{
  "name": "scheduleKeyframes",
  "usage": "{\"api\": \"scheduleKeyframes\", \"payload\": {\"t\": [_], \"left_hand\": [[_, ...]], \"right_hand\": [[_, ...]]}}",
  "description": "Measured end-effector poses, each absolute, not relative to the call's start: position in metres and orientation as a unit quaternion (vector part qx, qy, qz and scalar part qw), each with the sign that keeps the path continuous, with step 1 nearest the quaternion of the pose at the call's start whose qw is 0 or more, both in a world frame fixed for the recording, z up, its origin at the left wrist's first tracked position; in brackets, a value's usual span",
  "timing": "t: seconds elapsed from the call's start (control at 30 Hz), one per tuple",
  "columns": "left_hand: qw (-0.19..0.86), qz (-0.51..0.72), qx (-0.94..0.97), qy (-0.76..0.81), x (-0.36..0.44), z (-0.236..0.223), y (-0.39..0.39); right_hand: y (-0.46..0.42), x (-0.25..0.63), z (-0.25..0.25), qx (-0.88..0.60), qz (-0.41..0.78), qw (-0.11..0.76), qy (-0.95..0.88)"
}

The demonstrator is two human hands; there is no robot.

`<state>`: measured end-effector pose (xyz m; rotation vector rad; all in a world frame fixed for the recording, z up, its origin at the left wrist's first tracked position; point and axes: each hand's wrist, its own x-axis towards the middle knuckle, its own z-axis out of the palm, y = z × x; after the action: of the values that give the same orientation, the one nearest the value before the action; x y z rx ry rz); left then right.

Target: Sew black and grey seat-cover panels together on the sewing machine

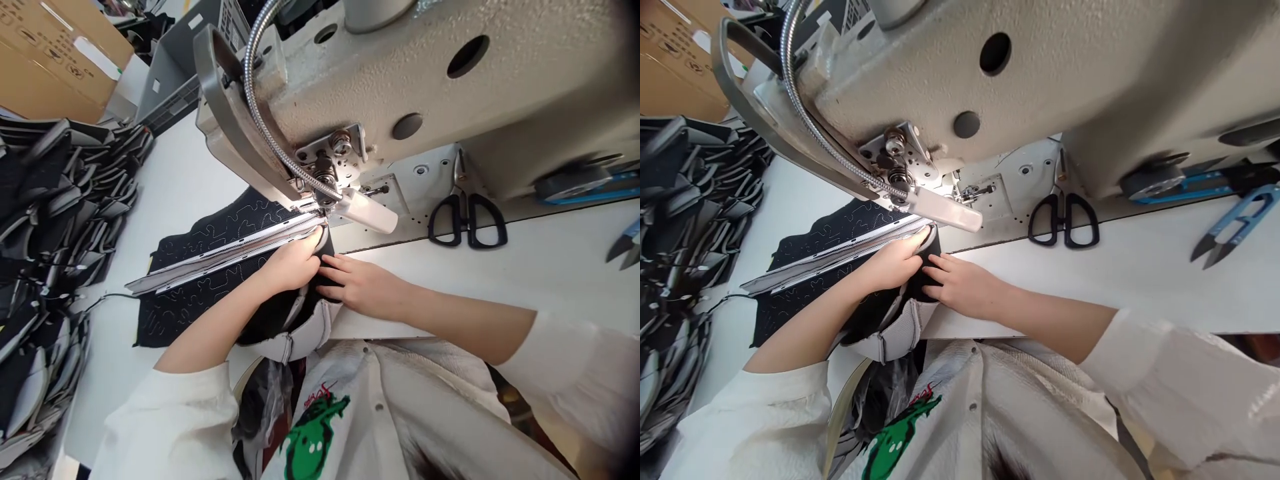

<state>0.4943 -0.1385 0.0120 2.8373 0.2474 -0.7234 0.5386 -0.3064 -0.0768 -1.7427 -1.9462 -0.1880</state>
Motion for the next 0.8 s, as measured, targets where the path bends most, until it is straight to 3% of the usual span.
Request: {"api": "scheduleKeyframes", "payload": {"t": [0.33, 0.8], "left_hand": [[0.006, -0.225, 0.970, 0.094, 0.503, 0.007, -0.150], [-0.016, -0.213, 0.974, 0.081, 0.501, 0.002, -0.151]], "right_hand": [[-0.302, 0.552, -0.076, -0.627, -0.023, 0.287, -0.724], [-0.307, 0.558, -0.069, -0.674, -0.046, 0.303, -0.672]]}}
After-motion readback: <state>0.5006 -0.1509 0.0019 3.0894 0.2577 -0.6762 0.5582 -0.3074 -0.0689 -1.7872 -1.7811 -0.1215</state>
